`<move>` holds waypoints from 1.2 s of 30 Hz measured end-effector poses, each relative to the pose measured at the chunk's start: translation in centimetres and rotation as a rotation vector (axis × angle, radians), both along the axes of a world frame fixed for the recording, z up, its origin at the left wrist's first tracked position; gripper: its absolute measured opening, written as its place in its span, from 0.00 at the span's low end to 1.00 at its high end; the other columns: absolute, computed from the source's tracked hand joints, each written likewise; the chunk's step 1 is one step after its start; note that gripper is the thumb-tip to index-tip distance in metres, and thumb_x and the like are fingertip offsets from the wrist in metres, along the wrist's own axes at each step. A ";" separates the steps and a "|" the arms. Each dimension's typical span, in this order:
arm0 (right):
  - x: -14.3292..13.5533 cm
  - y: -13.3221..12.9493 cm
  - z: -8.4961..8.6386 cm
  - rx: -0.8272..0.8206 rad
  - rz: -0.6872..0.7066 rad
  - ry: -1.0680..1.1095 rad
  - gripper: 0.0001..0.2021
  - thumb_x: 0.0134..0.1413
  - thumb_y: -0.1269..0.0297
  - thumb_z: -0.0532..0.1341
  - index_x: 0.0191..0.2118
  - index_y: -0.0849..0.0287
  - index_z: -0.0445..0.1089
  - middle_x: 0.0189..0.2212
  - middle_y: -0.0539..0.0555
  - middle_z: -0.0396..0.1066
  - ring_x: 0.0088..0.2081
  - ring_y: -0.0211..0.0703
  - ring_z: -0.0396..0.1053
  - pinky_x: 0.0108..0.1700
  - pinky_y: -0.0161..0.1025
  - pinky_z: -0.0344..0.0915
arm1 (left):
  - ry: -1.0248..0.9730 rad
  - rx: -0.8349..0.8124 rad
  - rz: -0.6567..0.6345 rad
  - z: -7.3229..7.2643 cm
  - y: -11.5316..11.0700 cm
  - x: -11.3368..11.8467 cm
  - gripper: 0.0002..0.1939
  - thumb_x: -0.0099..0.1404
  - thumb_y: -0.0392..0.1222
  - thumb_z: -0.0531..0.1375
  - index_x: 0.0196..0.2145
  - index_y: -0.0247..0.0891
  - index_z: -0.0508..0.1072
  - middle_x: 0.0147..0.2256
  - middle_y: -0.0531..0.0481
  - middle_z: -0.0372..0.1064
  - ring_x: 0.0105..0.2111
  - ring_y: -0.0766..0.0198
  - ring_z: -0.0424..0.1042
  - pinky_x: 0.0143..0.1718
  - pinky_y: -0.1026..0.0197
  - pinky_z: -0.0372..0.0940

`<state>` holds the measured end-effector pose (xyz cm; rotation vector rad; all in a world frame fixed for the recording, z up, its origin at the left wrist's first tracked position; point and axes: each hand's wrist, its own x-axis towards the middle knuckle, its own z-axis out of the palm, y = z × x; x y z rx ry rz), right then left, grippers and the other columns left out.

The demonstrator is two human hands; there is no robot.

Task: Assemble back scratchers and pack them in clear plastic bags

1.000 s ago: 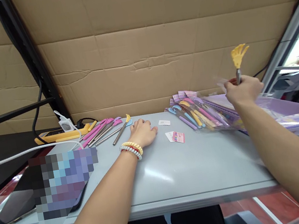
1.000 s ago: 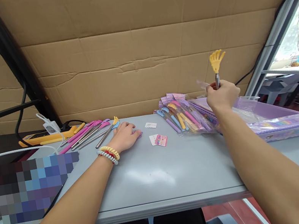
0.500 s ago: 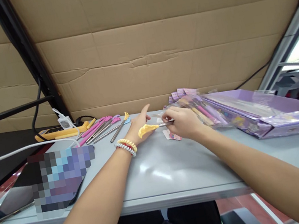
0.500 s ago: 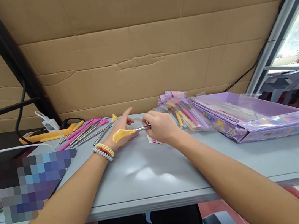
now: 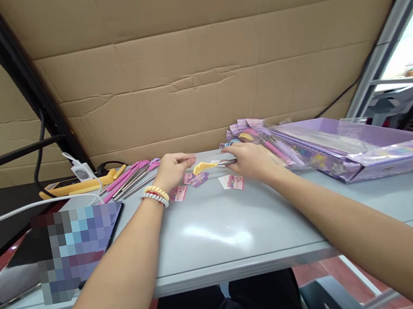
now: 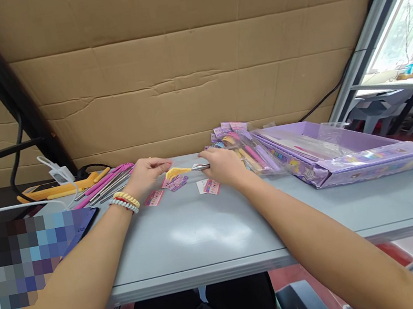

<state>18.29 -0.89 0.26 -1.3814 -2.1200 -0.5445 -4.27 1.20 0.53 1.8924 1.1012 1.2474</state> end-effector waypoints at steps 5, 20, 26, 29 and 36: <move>2.6 1.1 0.6 0.080 -0.089 0.080 0.09 0.50 0.63 0.58 0.33 0.57 0.75 0.32 0.56 0.68 0.33 0.44 0.66 0.28 0.37 0.56 | -0.374 -0.105 0.029 0.5 1.0 -1.2 0.11 0.52 0.46 0.64 0.27 0.35 0.73 0.28 0.48 0.72 0.25 0.69 0.68 0.28 0.64 0.63; 2.3 0.2 1.7 0.029 -0.044 0.179 0.07 0.49 0.66 0.55 0.27 0.58 0.70 0.22 0.52 0.70 0.24 0.39 0.62 0.26 0.35 0.52 | -0.370 -0.323 0.456 1.0 0.3 0.1 0.16 0.55 0.49 0.59 0.38 0.36 0.65 0.27 0.50 0.67 0.16 0.69 0.63 0.20 0.63 0.57; 0.9 -0.6 1.3 0.189 0.046 0.013 0.11 0.51 0.68 0.53 0.27 0.57 0.74 0.25 0.54 0.72 0.29 0.40 0.66 0.27 0.35 0.52 | -0.003 -0.339 0.214 0.4 -1.2 2.5 0.27 0.58 0.64 0.49 0.20 0.36 0.67 0.20 0.43 0.69 0.16 0.65 0.63 0.20 0.61 0.57; -0.2 -1.1 1.2 0.199 0.121 -0.089 0.14 0.56 0.65 0.52 0.27 0.57 0.74 0.23 0.54 0.71 0.28 0.39 0.64 0.26 0.35 0.51 | -0.068 -0.410 0.067 0.4 -1.6 3.2 0.33 0.55 0.70 0.46 0.22 0.36 0.69 0.21 0.43 0.69 0.17 0.64 0.64 0.20 0.61 0.58; -1.8 -2.0 1.2 0.101 0.326 -0.347 0.15 0.59 0.62 0.51 0.29 0.56 0.74 0.23 0.54 0.69 0.28 0.39 0.62 0.26 0.36 0.48 | -0.142 -0.384 0.109 0.9 -2.1 3.5 0.11 0.53 0.42 0.58 0.18 0.36 0.63 0.20 0.50 0.64 0.16 0.70 0.59 0.18 0.64 0.52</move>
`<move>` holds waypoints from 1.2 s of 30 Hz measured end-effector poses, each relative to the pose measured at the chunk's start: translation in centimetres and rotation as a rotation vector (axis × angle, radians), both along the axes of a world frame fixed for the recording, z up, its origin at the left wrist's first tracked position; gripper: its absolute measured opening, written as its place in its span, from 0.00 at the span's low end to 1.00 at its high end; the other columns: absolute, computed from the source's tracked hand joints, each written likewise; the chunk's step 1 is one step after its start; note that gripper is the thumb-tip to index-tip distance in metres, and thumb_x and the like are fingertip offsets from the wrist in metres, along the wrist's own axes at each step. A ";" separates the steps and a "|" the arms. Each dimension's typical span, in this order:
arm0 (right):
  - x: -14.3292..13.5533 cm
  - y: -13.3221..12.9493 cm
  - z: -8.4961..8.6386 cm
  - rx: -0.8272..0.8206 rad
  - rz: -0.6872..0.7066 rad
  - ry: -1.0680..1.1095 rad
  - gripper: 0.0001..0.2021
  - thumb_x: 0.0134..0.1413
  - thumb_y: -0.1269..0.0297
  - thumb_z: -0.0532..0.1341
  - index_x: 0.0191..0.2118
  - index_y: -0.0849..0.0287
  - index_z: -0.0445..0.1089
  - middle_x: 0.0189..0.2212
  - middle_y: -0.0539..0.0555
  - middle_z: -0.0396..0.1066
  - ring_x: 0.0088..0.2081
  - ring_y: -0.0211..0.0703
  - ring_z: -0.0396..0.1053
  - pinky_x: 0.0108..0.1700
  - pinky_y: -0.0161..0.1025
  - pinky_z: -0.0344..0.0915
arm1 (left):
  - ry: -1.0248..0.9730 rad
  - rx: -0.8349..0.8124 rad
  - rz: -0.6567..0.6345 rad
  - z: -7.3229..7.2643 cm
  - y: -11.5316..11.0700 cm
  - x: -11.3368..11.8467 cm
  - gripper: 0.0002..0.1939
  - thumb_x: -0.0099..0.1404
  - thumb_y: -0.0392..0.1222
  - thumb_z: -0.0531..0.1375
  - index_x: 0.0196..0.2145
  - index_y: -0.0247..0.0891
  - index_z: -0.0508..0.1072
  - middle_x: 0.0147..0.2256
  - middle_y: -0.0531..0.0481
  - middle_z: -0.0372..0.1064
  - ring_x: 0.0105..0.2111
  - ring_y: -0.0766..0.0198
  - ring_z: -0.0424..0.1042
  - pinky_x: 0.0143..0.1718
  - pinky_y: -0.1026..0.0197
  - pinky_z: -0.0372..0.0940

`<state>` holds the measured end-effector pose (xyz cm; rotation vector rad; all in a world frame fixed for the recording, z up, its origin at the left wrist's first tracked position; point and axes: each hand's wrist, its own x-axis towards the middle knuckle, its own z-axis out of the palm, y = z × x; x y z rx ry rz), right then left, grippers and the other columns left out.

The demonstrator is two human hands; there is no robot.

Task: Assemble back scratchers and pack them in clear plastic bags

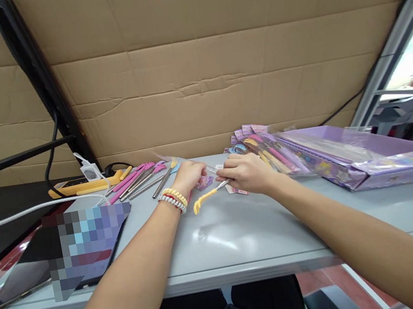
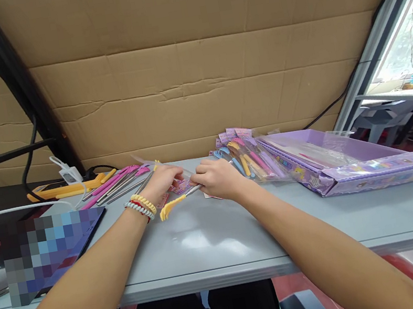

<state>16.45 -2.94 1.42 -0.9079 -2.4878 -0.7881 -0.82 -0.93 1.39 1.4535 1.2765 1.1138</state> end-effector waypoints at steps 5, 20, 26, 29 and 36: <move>0.1 0.2 -0.3 -0.084 0.070 0.149 0.14 0.56 0.58 0.53 0.30 0.57 0.73 0.24 0.54 0.69 0.28 0.39 0.63 0.28 0.35 0.51 | -0.049 0.030 -0.016 0.3 0.0 -0.2 0.08 0.54 0.38 0.56 0.19 0.36 0.64 0.16 0.54 0.57 0.17 0.70 0.58 0.19 0.66 0.52; 1.5 0.4 0.9 -0.745 -0.054 0.544 0.17 0.50 0.53 0.56 0.20 0.59 0.57 0.16 0.45 0.48 0.21 0.31 0.47 0.24 0.33 0.45 | -0.070 0.136 -0.221 -0.3 0.1 -0.2 0.08 0.55 0.40 0.58 0.33 0.34 0.72 0.31 0.48 0.69 0.25 0.71 0.64 0.22 0.69 0.57; 1.5 0.8 0.4 -0.702 -0.091 0.493 0.12 0.49 0.59 0.56 0.21 0.60 0.60 0.17 0.45 0.49 0.21 0.32 0.47 0.24 0.34 0.44 | -0.060 -0.089 -0.248 -0.7 0.4 -0.4 0.08 0.57 0.41 0.57 0.33 0.35 0.68 0.26 0.49 0.67 0.19 0.71 0.64 0.17 0.69 0.54; 1.5 0.7 0.4 -0.676 -0.082 0.507 0.10 0.49 0.59 0.56 0.27 0.60 0.67 0.17 0.45 0.52 0.21 0.32 0.49 0.24 0.34 0.46 | -0.013 -0.102 -0.285 -0.6 0.1 -0.4 0.08 0.56 0.42 0.59 0.32 0.34 0.68 0.27 0.48 0.68 0.20 0.71 0.64 0.15 0.69 0.53; 1.4 0.6 0.6 -0.616 -0.181 0.496 0.13 0.47 0.55 0.59 0.32 0.61 0.70 0.16 0.46 0.59 0.20 0.33 0.53 0.25 0.34 0.49 | -0.031 0.011 -0.258 -0.8 0.0 -0.1 0.06 0.54 0.31 0.56 0.21 0.34 0.64 0.20 0.53 0.61 0.17 0.74 0.58 0.16 0.70 0.51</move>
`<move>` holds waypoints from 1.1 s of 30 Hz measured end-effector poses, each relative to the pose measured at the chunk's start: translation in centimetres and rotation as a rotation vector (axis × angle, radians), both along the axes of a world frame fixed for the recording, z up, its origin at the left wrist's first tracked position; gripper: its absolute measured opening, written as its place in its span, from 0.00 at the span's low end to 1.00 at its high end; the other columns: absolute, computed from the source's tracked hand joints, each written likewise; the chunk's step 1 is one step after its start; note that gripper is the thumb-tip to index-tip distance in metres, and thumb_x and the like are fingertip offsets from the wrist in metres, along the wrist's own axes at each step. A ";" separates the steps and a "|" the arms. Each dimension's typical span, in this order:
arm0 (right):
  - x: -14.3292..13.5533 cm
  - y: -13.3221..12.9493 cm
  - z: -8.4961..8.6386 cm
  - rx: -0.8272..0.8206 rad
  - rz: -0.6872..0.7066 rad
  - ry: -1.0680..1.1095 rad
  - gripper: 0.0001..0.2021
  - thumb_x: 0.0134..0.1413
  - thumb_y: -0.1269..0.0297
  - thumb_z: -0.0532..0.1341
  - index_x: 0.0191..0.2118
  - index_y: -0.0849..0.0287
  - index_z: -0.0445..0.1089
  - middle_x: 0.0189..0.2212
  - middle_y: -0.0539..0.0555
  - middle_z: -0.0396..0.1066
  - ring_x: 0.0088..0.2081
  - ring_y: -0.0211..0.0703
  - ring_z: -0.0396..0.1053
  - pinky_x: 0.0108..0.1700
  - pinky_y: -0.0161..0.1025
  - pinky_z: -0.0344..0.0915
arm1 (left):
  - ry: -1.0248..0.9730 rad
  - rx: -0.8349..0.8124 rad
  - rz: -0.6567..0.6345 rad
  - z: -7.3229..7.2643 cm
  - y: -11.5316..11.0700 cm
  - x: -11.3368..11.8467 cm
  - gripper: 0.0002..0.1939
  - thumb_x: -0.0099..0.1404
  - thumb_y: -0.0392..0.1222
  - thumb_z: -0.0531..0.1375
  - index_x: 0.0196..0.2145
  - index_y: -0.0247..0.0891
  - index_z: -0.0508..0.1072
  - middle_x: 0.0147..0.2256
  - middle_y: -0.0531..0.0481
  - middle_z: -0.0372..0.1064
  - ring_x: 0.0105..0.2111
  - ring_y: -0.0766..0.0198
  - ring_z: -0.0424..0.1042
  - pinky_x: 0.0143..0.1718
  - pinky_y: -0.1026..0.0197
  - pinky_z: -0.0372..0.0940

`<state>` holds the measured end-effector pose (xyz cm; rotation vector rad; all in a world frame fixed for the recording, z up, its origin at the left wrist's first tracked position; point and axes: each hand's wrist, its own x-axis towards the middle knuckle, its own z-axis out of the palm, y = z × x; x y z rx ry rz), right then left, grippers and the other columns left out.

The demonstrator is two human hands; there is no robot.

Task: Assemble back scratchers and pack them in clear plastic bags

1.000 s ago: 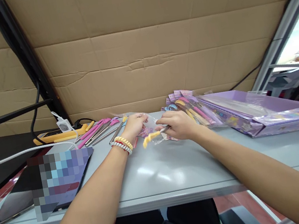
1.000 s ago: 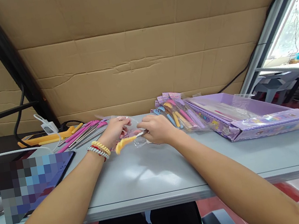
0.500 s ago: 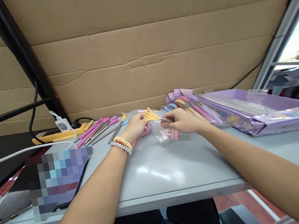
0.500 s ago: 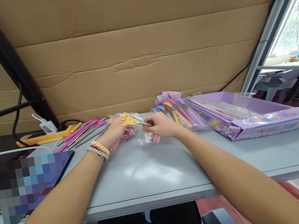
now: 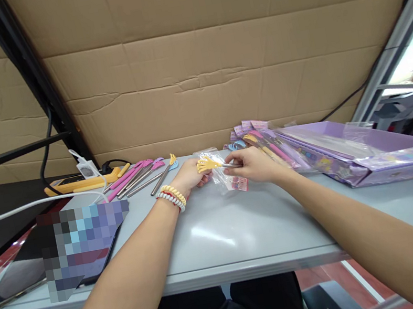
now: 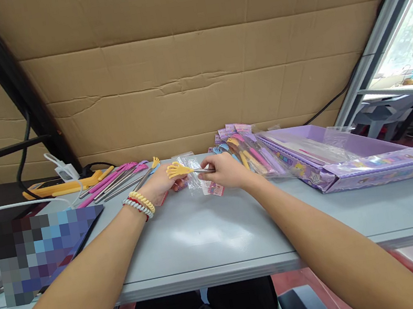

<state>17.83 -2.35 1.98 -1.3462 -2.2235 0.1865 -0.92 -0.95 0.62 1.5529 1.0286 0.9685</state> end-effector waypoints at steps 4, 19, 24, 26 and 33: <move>0.2 -0.1 0.1 0.021 -0.024 0.065 0.17 0.48 0.50 0.58 0.30 0.61 0.71 0.19 0.48 0.63 0.21 0.34 0.56 0.25 0.34 0.49 | -0.036 -0.035 0.154 0.3 0.2 0.0 0.09 0.56 0.30 0.54 0.19 0.35 0.61 0.17 0.54 0.57 0.15 0.74 0.57 0.15 0.70 0.51; 1.6 1.0 -0.3 0.085 0.053 0.127 0.17 0.50 0.50 0.57 0.26 0.61 0.71 0.18 0.49 0.62 0.22 0.34 0.54 0.25 0.35 0.50 | -0.330 0.165 0.417 1.2 1.0 -0.6 0.04 0.64 0.39 0.51 0.33 0.37 0.62 0.24 0.53 0.67 0.19 0.72 0.67 0.19 0.70 0.61; 1.8 1.1 -0.3 0.082 0.009 0.091 0.16 0.49 0.51 0.57 0.25 0.60 0.69 0.19 0.49 0.63 0.23 0.35 0.55 0.25 0.35 0.50 | -0.349 0.140 0.473 1.5 1.2 -1.0 0.05 0.66 0.41 0.47 0.35 0.39 0.59 0.25 0.52 0.69 0.22 0.69 0.70 0.22 0.67 0.64; 1.8 1.1 -0.3 0.114 -0.004 0.103 0.14 0.50 0.54 0.57 0.26 0.60 0.68 0.20 0.50 0.63 0.23 0.35 0.55 0.26 0.35 0.51 | -0.331 0.133 0.483 1.6 1.2 -1.1 0.05 0.66 0.41 0.47 0.35 0.39 0.59 0.27 0.51 0.70 0.22 0.69 0.70 0.22 0.67 0.64; 1.9 1.3 -0.2 0.228 -0.077 0.199 0.13 0.54 0.56 0.53 0.32 0.61 0.68 0.23 0.51 0.65 0.24 0.35 0.56 0.27 0.34 0.52 | -0.042 -0.004 0.061 1.0 0.2 -1.1 0.03 0.61 0.37 0.54 0.29 0.37 0.63 0.21 0.52 0.67 0.17 0.70 0.65 0.17 0.68 0.56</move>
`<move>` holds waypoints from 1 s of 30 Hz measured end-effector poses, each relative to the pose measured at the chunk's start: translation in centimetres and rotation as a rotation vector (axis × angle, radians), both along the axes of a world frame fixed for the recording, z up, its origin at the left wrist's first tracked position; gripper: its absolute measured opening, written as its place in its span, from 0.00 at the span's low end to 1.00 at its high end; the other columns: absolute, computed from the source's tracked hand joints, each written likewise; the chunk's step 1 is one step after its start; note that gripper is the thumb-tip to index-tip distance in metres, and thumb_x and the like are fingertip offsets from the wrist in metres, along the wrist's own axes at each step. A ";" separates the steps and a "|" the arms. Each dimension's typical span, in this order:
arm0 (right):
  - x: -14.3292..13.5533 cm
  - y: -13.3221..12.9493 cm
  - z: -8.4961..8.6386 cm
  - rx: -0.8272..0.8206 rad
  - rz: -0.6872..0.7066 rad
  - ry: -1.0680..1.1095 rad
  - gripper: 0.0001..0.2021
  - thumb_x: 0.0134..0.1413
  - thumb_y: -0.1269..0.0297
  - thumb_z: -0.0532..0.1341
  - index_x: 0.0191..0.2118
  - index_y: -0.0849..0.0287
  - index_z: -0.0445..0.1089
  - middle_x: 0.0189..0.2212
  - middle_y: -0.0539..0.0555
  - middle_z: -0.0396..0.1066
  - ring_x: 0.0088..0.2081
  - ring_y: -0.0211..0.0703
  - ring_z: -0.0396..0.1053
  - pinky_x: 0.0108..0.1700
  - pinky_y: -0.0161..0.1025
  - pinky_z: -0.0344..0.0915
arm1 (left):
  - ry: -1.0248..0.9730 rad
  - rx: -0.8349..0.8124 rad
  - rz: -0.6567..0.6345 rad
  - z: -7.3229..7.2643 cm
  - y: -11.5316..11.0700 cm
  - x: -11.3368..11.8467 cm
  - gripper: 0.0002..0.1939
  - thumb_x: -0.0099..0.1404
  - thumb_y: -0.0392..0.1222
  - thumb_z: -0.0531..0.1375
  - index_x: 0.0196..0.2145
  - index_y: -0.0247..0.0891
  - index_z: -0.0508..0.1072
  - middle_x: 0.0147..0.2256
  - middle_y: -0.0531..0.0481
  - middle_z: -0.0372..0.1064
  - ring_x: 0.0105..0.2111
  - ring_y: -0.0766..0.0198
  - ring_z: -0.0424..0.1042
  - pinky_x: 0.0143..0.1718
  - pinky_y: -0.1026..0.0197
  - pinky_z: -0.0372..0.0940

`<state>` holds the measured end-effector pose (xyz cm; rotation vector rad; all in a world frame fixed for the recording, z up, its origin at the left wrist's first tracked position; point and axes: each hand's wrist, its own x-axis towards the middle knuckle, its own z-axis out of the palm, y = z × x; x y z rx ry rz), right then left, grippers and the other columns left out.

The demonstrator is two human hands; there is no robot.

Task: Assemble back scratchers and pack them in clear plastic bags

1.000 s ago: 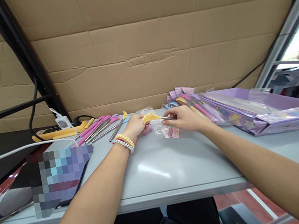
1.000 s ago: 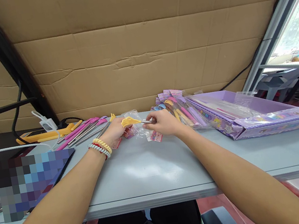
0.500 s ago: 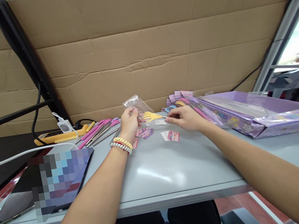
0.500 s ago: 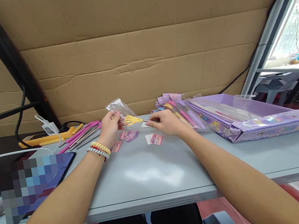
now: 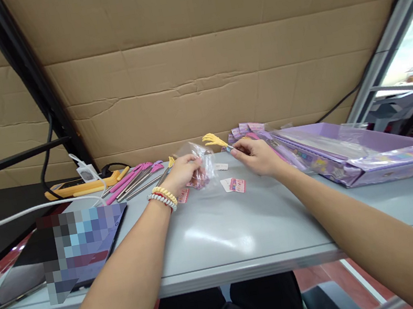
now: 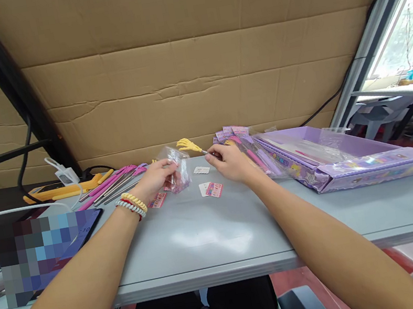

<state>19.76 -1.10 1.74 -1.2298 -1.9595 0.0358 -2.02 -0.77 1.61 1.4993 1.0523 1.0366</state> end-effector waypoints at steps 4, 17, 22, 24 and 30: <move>0.0 0.0 -0.1 -0.001 -0.001 -0.006 0.14 0.54 0.55 0.53 0.32 0.61 0.68 0.22 0.50 0.64 0.24 0.35 0.56 0.27 0.34 0.52 | 0.188 -0.120 -0.198 -0.5 -0.4 0.2 0.08 0.56 0.36 0.58 0.35 0.34 0.66 0.20 0.50 0.68 0.16 0.71 0.61 0.15 0.68 0.50; -0.2 -0.2 0.1 -0.013 0.009 -0.077 0.12 0.53 0.57 0.53 0.28 0.60 0.65 0.19 0.49 0.62 0.21 0.34 0.53 0.25 0.35 0.49 | 0.243 -0.255 0.050 -0.1 -0.2 0.5 0.06 0.49 0.32 0.55 0.17 0.35 0.66 0.17 0.44 0.68 0.15 0.68 0.61 0.13 0.67 0.53; -0.2 -0.2 0.0 -0.024 0.008 -0.090 0.13 0.53 0.56 0.53 0.28 0.60 0.66 0.20 0.50 0.63 0.21 0.35 0.54 0.25 0.35 0.49 | 0.225 -0.299 0.199 0.0 0.3 0.0 0.03 0.47 0.33 0.56 0.18 0.36 0.66 0.16 0.44 0.68 0.14 0.66 0.62 0.14 0.65 0.53; -0.2 -0.2 0.0 -0.021 0.011 -0.092 0.13 0.53 0.56 0.53 0.28 0.60 0.67 0.19 0.49 0.63 0.21 0.34 0.53 0.25 0.35 0.49 | 0.385 -0.362 0.135 -0.1 0.2 -0.3 0.03 0.47 0.36 0.57 0.18 0.36 0.67 0.16 0.42 0.68 0.12 0.67 0.57 0.13 0.64 0.50; -0.2 -0.3 0.0 -0.014 0.020 -0.105 0.13 0.54 0.57 0.53 0.28 0.60 0.67 0.19 0.49 0.63 0.22 0.35 0.54 0.25 0.34 0.50 | 0.788 -0.026 0.332 0.0 1.0 -1.9 0.11 0.49 0.46 0.59 0.17 0.37 0.68 0.18 0.37 0.68 0.25 0.47 0.71 0.26 0.54 0.60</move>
